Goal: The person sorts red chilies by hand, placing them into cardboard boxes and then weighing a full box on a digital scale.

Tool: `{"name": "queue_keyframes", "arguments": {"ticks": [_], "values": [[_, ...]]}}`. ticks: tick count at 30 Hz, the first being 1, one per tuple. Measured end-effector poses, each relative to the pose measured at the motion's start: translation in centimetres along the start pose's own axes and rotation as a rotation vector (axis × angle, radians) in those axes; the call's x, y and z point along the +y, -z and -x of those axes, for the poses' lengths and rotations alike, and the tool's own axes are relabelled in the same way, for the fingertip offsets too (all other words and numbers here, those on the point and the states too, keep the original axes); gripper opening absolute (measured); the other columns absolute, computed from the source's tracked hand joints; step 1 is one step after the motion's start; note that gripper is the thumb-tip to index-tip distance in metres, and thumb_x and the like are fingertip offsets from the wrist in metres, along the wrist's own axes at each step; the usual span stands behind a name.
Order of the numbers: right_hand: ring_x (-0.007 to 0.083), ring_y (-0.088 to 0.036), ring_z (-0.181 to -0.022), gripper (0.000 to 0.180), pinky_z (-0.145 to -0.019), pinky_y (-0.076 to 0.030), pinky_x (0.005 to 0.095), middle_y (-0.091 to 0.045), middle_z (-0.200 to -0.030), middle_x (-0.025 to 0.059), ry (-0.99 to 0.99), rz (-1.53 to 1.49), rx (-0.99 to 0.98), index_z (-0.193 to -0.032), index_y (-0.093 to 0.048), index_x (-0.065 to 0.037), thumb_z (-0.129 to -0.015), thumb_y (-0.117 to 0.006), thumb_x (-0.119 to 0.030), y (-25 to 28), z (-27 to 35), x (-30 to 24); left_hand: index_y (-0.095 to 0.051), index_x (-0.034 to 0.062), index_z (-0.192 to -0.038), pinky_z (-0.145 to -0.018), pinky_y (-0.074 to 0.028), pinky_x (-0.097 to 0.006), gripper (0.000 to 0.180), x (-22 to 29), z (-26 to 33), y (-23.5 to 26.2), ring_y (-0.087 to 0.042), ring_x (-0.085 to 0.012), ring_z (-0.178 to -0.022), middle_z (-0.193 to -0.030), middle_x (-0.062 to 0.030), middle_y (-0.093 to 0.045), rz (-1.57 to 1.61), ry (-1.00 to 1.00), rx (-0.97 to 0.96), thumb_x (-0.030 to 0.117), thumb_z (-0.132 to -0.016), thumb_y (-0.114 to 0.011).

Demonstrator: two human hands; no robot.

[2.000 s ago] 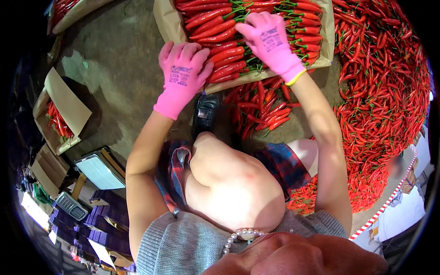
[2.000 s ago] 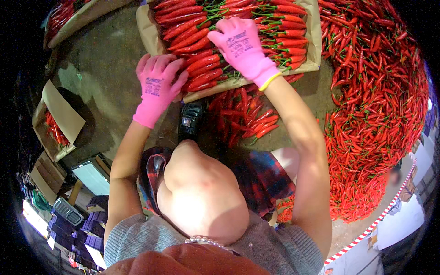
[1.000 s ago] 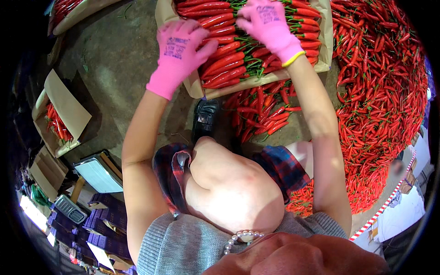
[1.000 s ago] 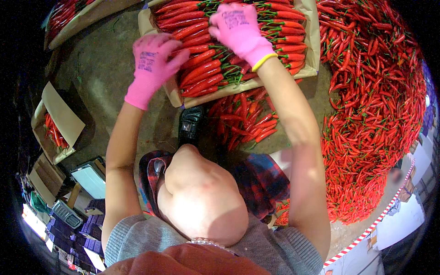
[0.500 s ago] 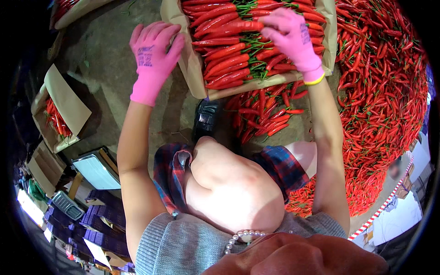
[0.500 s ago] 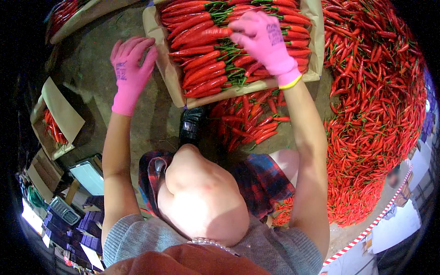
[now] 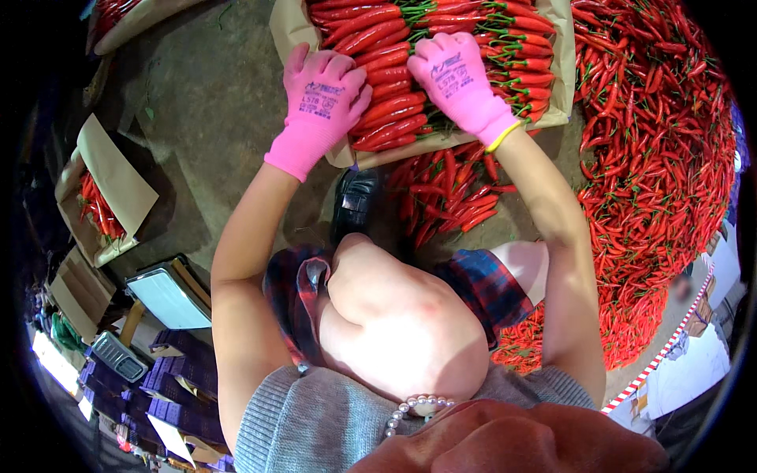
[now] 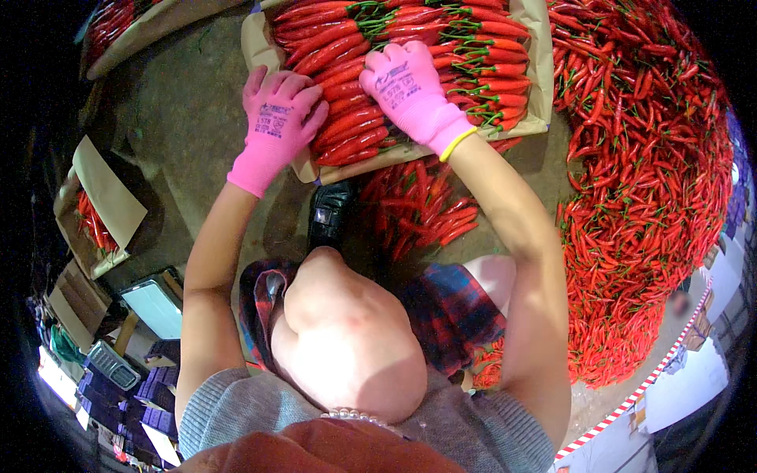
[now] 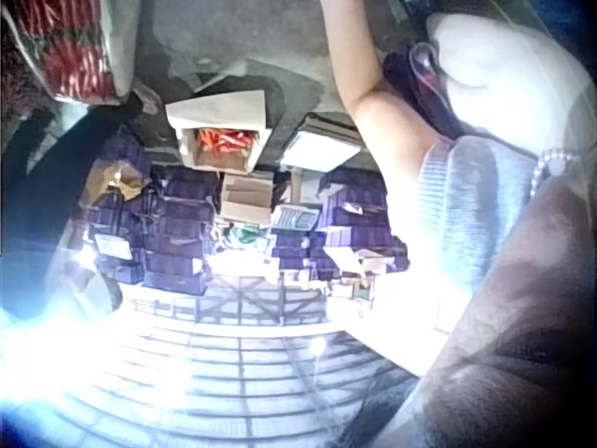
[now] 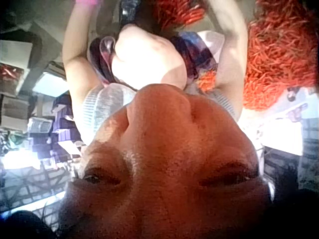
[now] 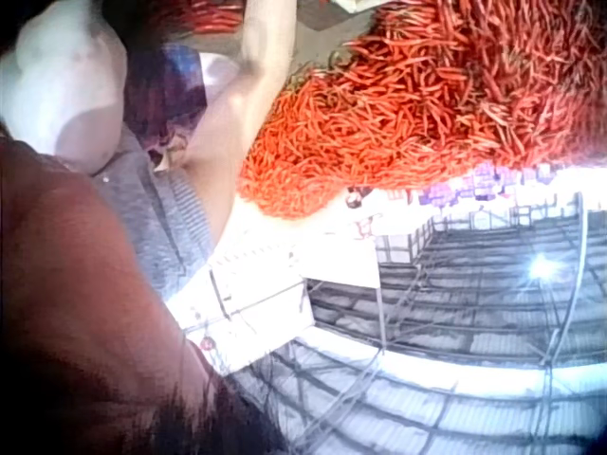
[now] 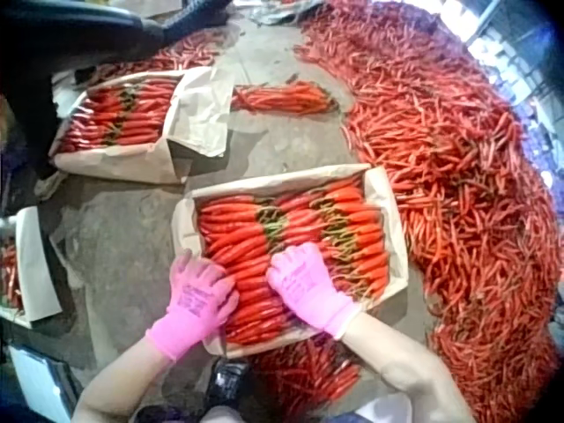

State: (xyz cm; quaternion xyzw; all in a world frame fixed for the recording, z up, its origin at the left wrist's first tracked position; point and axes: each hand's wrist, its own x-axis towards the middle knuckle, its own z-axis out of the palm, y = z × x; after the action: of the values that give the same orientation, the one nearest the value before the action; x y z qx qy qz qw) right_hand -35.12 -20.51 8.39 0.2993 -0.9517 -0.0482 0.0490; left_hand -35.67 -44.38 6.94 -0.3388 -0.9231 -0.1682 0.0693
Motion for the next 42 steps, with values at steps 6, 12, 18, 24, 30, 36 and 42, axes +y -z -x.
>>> {"name": "queue_keyframes", "arguments": {"ticks": [6,12,18,24,30,36,42], "values": [[0.0197,-0.061,-0.093,0.005,-0.078,-0.044,0.0393,-0.063,-0.092,-0.0013,-0.083,-0.017,-0.167,-0.083,-0.067,-0.023,-0.083,-0.063,-0.025,0.4,-0.5,-0.3,-0.072,0.0172,-0.099,-0.105,-0.035,-0.051,0.02,-0.7,-0.5,-0.7,-0.062,-0.0232,-0.104,-0.104,-0.0026,-0.068,-0.006,0.129,-0.066,0.029,-0.083,-0.07],[0.0264,-0.065,-0.095,0.022,-0.08,-0.047,0.0423,-0.066,-0.094,0.0047,-0.329,-0.201,-0.064,-0.1,-0.072,-0.019,-0.085,-0.067,-0.035,2.0,-3.0,2.1,-0.071,0.0184,-0.102,-0.102,-0.037,-0.048,0.022,-0.3,-1.0,-1.1,-0.062,-0.0233,-0.102,-0.105,-0.0015,-0.068,0.013,0.098,0.103,0.03,-0.084,-0.07],[0.0277,-0.058,-0.095,0.024,-0.081,-0.044,0.0441,-0.06,-0.098,0.0075,-0.36,-0.118,0.101,-0.099,-0.066,-0.014,-0.08,-0.07,-0.028,0.3,-5.3,2.9,-0.07,0.022,-0.102,-0.103,-0.037,-0.047,0.024,-2.6,-3.4,-1.5,-0.063,-0.0219,-0.102,-0.103,0.0011,-0.068,-0.12,0.105,0.067,0.034,-0.082,-0.072],[0.0278,-0.064,-0.098,0.025,-0.081,-0.048,0.0431,-0.066,-0.098,0.0065,-0.344,-0.172,-0.256,-0.103,-0.07,-0.018,-0.085,-0.067,-0.034,-0.7,-5.0,3.4,-0.071,0.0213,-0.089,-0.103,-0.038,-0.047,0.017,-5.2,-4.3,-1.9,-0.063,-0.0218,-0.101,-0.1,0.0013,-0.068,-0.193,0.032,0.022,0.035,-0.08,-0.073],[0.0284,-0.068,-0.1,0.032,-0.087,-0.052,0.043,-0.07,-0.102,0.0088,-0.432,-0.387,-0.523,-0.11,-0.071,-0.016,-0.085,-0.067,-0.036,0.3,-5.5,3.9,-0.074,0.0204,-0.096,-0.1,-0.041,-0.047,0.02,-5.6,-5.9,-0.3,-0.064,-0.0244,-0.103,-0.107,-0.0008,-0.069,-0.185,-0.002,0.073,0.035,-0.084,-0.069],[0.0292,-0.068,-0.102,0.032,-0.087,-0.053,0.0452,-0.071,-0.105,0.0109,-0.473,-0.4,-0.46,-0.104,-0.071,-0.016,-0.09,-0.059,-0.042,1.9,-6.8,4.6,-0.069,0.0175,-0.089,-0.086,-0.042,-0.043,0.016,-7.5,-10.8,-1.4,-0.061,-0.0218,-0.1,-0.098,-0.0033,-0.068,-0.416,0.127,-0.194,0.032,-0.087,-0.063],[0.0287,-0.065,-0.099,0.024,-0.086,-0.049,0.0468,-0.068,-0.103,0.008,-0.523,-0.473,-0.134,-0.103,-0.071,-0.018,-0.087,-0.063,-0.035,0.7,-6.8,3.8,-0.071,0.0183,-0.093,-0.084,-0.042,-0.044,0.022,-8.5,-12.5,-0.1,-0.065,-0.0226,-0.094,-0.093,-0.004,-0.07,-0.311,0.203,-0.396,0.039,-0.087,-0.064]]}}
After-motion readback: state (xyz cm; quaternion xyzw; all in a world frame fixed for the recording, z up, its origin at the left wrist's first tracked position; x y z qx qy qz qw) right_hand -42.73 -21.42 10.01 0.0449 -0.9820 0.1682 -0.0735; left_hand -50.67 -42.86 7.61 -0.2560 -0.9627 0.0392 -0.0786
